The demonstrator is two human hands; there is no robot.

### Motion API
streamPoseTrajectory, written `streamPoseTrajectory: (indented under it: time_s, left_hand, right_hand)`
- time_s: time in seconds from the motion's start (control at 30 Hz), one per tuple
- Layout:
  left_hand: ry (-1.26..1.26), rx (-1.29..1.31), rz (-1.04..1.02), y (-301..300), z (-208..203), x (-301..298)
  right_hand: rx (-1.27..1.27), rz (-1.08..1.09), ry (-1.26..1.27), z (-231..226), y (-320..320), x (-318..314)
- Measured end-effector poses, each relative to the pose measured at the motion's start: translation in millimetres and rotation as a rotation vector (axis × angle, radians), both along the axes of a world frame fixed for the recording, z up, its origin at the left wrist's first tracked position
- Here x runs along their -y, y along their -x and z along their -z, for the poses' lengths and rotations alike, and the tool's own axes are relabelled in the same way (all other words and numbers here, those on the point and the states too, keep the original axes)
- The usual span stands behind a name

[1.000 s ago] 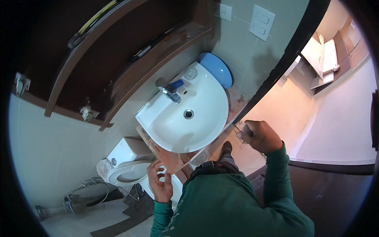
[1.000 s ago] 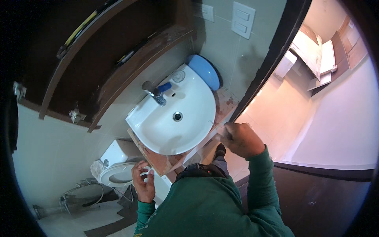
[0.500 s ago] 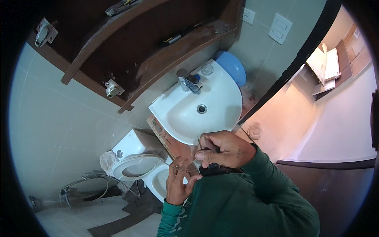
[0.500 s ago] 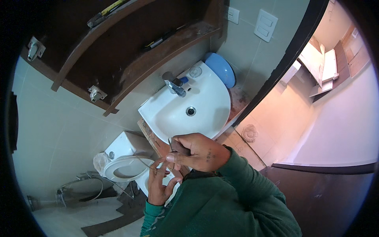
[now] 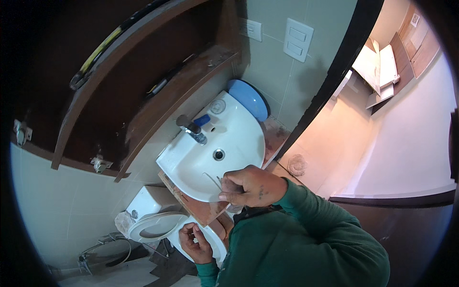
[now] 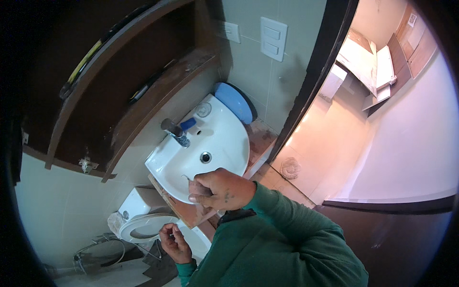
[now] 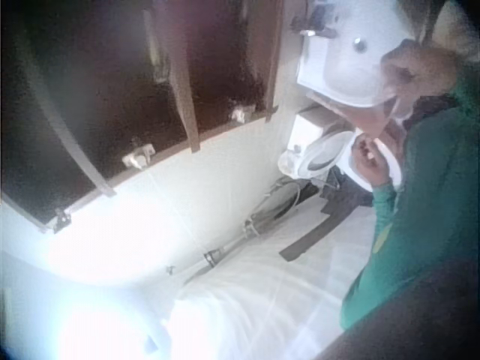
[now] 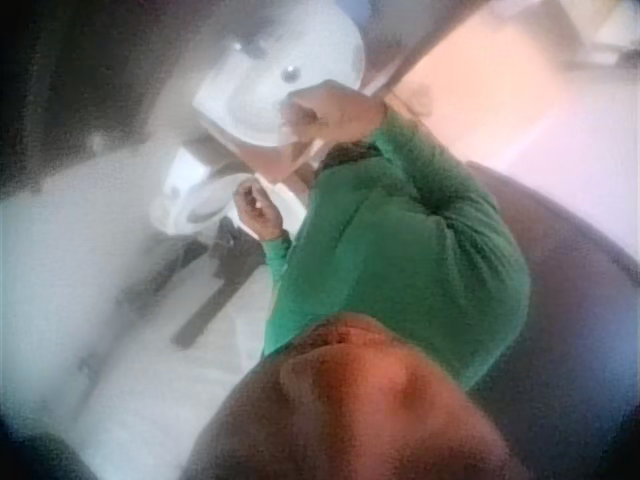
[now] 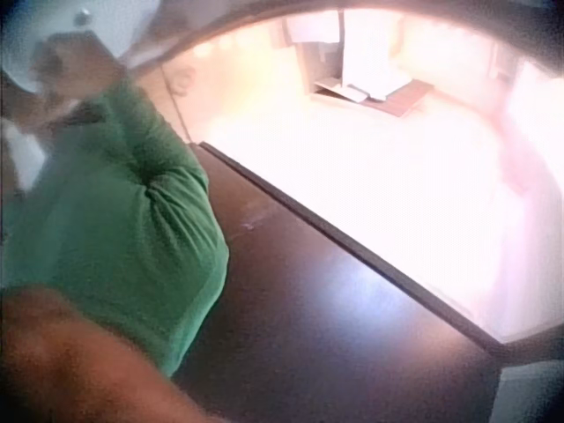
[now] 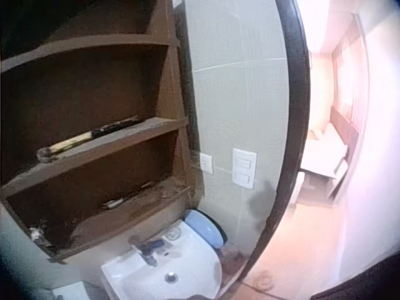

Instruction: The person scrapes adhesive residue from the interior shelves of a wooden bathroom cabinet using a metal scraper. They repeatedly scrape along the edges and flat surfaces of the shelves, occasionally pausing to inspect the removed residue. The task is performed in a bathroom setting with a sink and toilet visible below.

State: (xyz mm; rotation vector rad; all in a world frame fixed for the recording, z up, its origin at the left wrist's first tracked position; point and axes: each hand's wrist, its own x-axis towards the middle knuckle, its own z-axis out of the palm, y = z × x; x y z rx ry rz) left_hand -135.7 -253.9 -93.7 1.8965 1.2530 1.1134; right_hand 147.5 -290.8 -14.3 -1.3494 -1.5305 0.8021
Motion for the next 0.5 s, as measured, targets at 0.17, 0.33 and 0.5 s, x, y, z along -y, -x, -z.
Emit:
streamPoseTrajectory:
  time_s: [0.17, 0.33, 0.5]
  left_hand:
    - [0.015, -0.119, 0.118, -37.9, 0.4, 4.9]
    - [0.251, 0.099, 0.07, -73.7, 19.3, 23.2]
    - [-0.021, 0.002, 0.113, -121.4, 13.3, 38.3]
  right_hand:
    - [-0.011, 0.055, 0.135, 4.6, -61.8, 29.5]
    - [0.043, 0.161, 0.226, 4.8, -104.8, 54.5]
    - [0.053, 0.204, 0.182, 14.6, -142.6, 78.3]
